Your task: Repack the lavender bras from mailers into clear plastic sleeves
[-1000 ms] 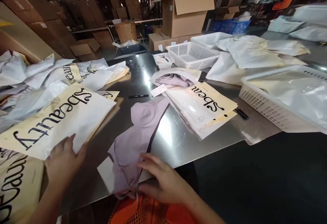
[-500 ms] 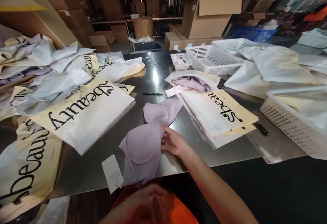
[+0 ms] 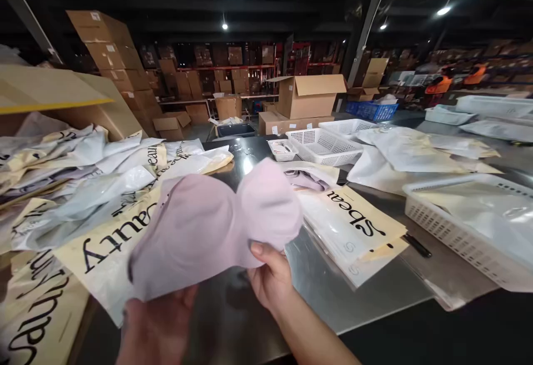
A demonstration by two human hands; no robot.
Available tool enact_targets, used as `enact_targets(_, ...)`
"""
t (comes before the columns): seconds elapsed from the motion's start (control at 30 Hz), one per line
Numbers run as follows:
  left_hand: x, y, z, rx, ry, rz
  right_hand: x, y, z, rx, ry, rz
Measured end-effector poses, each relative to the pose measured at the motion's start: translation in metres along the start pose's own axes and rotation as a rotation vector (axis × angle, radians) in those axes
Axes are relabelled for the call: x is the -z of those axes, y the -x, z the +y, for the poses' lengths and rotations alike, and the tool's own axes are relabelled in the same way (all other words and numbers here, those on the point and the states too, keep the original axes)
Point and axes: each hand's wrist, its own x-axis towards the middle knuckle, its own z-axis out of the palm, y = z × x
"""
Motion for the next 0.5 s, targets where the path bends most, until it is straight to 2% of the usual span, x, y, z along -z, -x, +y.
enact_targets(0.1,-0.024,-0.006,0.041,-0.127,-0.135,0.088,0.032,-0.017,-0.004,0.064,-0.087,0.058)
enact_targets(0.2,-0.039,-0.01,0.061,-0.162,-0.19,0.229,0.068,-0.038,-0.006,-0.042,-0.178,0.134)
enact_targets(0.27,-0.047,-0.015,0.069,-0.141,-0.179,0.317,0.082,-0.05,-0.01,-0.097,-0.218,0.225)
enact_targets(0.4,-0.057,-0.042,0.089,-0.141,-0.11,0.425,0.08,-0.07,-0.028,-0.015,-0.136,0.403)
enact_targets(0.5,-0.06,-0.078,0.109,-0.168,-0.145,0.45,0.07,-0.088,-0.054,-0.105,0.157,0.41)
